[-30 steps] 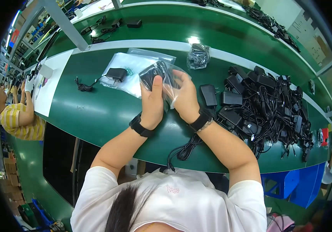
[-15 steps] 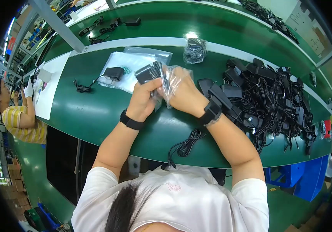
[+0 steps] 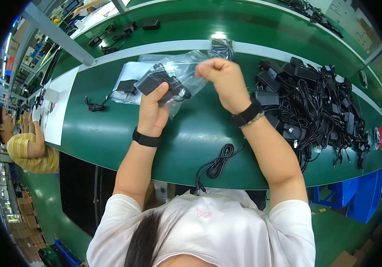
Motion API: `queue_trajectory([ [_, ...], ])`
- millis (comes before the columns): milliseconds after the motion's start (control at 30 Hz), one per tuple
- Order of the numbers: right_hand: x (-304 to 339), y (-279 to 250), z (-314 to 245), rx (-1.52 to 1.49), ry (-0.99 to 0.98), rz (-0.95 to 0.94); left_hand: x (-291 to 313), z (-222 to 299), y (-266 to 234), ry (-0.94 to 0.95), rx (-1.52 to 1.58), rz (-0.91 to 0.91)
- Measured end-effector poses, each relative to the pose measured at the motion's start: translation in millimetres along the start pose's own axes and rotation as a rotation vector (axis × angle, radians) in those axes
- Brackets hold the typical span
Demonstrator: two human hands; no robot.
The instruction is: The person packages power adapters by hand, picking up an adapter, wrapping its cord, and sliding it into a plastic bag. This process is repeated with several other adapters and bags throughout the video.
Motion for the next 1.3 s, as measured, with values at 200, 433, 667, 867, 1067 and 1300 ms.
queue_trajectory([
  [200,1.2,-0.8,-2.0,-0.062,-0.080,0.036,3.0,-0.6,2.1,-0.017,0.087,0.040],
  [433,18.1,39.2,18.5,-0.347,0.345,-0.261,1.9,9.8,3.9,0.081,0.109,-0.133],
  [667,5.8,10.2,-10.6,0.067,-0.089,-0.326,1.2,13.7,-2.9,-0.005,0.157,-0.094],
  [867,0.1,6.4,-18.5,0.769,-0.320,-0.213,0.3,9.3,-5.0,-0.122,0.273,-0.081],
  [1067,-1.3,-40.6,-28.8,0.276,-0.267,0.279,-4.8,23.7,-10.7,-0.027,0.276,-0.082],
  [1300,22.8,25.5,2.0,-0.252,0.266,-0.322,3.7,9.4,-2.1,0.042,0.244,-0.095],
])
Point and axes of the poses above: each hand's wrist, its own x-axis away from the middle knuckle, its own y-axis out of the palm, z = x × y, the point moved 3 cm from there along -x, towards the middle knuckle, and after that the axes turned 8 degrees about x, right-handed, at the moved point
